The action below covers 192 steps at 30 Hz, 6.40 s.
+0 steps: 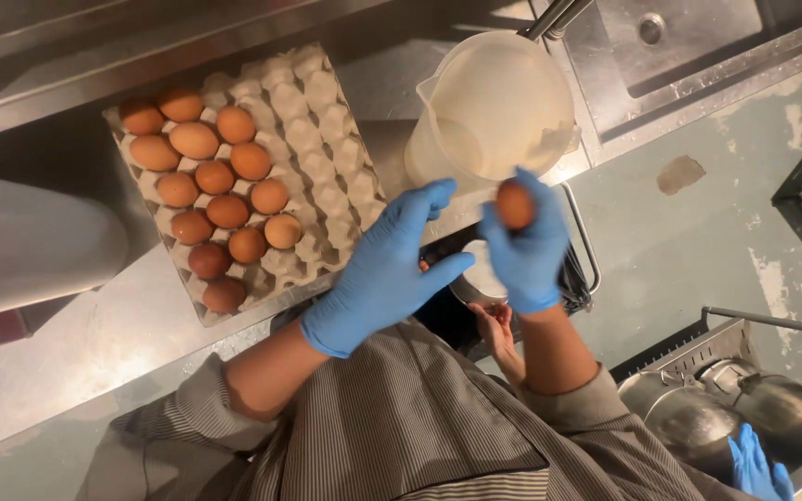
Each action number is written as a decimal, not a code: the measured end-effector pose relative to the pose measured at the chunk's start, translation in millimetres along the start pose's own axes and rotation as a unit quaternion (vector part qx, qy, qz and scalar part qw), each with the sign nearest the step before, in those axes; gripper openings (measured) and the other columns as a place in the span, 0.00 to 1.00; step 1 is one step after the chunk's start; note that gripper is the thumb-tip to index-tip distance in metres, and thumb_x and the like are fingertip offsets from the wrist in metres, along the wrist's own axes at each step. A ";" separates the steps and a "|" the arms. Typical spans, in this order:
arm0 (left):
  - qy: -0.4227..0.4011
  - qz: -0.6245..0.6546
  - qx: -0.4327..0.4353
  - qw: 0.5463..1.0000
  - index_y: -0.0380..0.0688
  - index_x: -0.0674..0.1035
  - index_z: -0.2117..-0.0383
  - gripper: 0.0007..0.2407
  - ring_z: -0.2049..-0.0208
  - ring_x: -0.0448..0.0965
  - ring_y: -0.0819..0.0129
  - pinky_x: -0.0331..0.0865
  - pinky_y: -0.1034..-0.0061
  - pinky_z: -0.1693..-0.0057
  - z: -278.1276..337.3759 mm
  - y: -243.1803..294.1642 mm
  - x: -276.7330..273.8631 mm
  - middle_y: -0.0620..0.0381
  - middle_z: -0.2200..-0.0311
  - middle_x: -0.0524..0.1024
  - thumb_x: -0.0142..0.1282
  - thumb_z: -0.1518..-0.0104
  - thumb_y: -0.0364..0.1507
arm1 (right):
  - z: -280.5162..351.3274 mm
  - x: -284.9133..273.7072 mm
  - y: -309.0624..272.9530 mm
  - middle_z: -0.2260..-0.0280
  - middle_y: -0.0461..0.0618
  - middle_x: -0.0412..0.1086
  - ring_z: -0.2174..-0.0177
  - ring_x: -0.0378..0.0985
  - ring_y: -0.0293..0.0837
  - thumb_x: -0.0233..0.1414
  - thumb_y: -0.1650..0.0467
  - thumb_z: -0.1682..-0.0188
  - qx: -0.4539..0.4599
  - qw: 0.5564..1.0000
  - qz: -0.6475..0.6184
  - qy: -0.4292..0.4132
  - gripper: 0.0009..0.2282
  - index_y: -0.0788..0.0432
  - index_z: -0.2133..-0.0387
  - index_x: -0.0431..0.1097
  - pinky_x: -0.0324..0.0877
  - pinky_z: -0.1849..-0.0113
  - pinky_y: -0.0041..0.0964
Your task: The recorder is cracking eggs from a crate into a large plastic pitcher.
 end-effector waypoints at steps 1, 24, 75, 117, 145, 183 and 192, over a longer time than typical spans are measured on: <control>0.000 0.000 0.002 1.000 0.39 0.66 0.39 0.28 0.46 0.77 0.52 0.72 0.64 0.41 4.5 -5.4 -2.9 0.45 0.47 0.72 0.65 0.45 0.33 | -4.2 -9.5 1.4 0.54 0.62 0.71 0.60 0.80 0.52 0.62 0.75 0.51 -0.002 1.000 0.000 0.001 0.23 0.62 0.42 0.67 0.76 0.55 0.35; 0.060 -0.500 -0.065 0.862 0.41 0.72 0.44 0.26 0.49 0.70 0.49 0.62 0.52 0.44 81.9 -98.5 -99.0 0.47 0.50 0.70 0.64 0.49 0.38 | -32.8 -32.0 18.1 0.52 0.57 0.72 0.53 0.76 0.45 0.58 0.79 0.48 -0.142 0.974 0.172 0.039 0.15 0.64 0.47 0.69 0.72 0.49 0.37; 0.037 -0.028 0.095 0.994 0.40 0.70 0.46 0.24 0.55 0.80 0.55 0.75 0.65 0.49 -52.1 -6.4 34.7 0.46 0.53 0.78 0.67 0.45 0.37 | -24.7 -20.9 -9.8 0.48 0.59 0.71 0.52 0.77 0.55 0.61 0.80 0.51 -0.177 0.979 0.101 0.029 0.26 0.61 0.38 0.61 0.74 0.49 0.44; 0.132 -0.461 -0.047 0.876 0.46 0.75 0.46 0.22 0.56 0.76 0.49 0.69 0.58 0.51 47.0 -109.3 -140.8 0.46 0.56 0.75 0.67 0.48 0.32 | -99.4 -23.0 -16.6 0.67 0.61 0.77 0.65 0.83 0.57 0.61 0.64 0.49 -0.148 0.943 0.293 -0.063 0.13 0.59 0.55 0.74 0.76 0.62 0.45; 0.139 -0.475 -0.041 0.868 0.44 0.76 0.53 0.15 0.55 0.74 0.50 0.68 0.56 0.54 23.0 -115.0 -151.8 0.48 0.55 0.75 0.62 0.42 0.36 | -22.4 -43.9 -12.3 0.55 0.57 0.71 0.55 0.74 0.43 0.63 0.77 0.50 -0.180 0.973 0.137 0.046 0.16 0.67 0.49 0.70 0.72 0.51 0.37; 0.134 -0.107 -0.003 0.985 0.39 0.74 0.50 0.22 0.52 0.79 0.59 0.73 0.67 0.45 25.6 -28.4 -95.9 0.49 0.55 0.75 0.70 0.48 0.33 | -26.0 -44.8 -96.3 0.55 0.62 0.75 0.58 0.79 0.61 0.67 0.57 0.67 -0.171 0.828 0.506 -0.168 0.37 0.62 0.43 0.66 0.72 0.59 0.53; 0.017 -0.055 0.077 0.995 0.39 0.72 0.47 0.23 0.57 0.80 0.53 0.72 0.63 0.50 -1.6 -10.1 -23.8 0.48 0.59 0.79 0.65 0.45 0.37 | 5.8 3.4 -51.0 0.53 0.58 0.75 0.55 0.81 0.55 0.65 0.72 0.52 -0.236 0.952 0.196 -0.012 0.20 0.59 0.46 0.69 0.75 0.52 0.43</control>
Point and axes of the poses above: each hand's wrist, its own z-axis away from the middle knuckle, its own x-axis out of the palm, y = z × x, the point moved 6 cm from there along -z, towards the middle knuckle
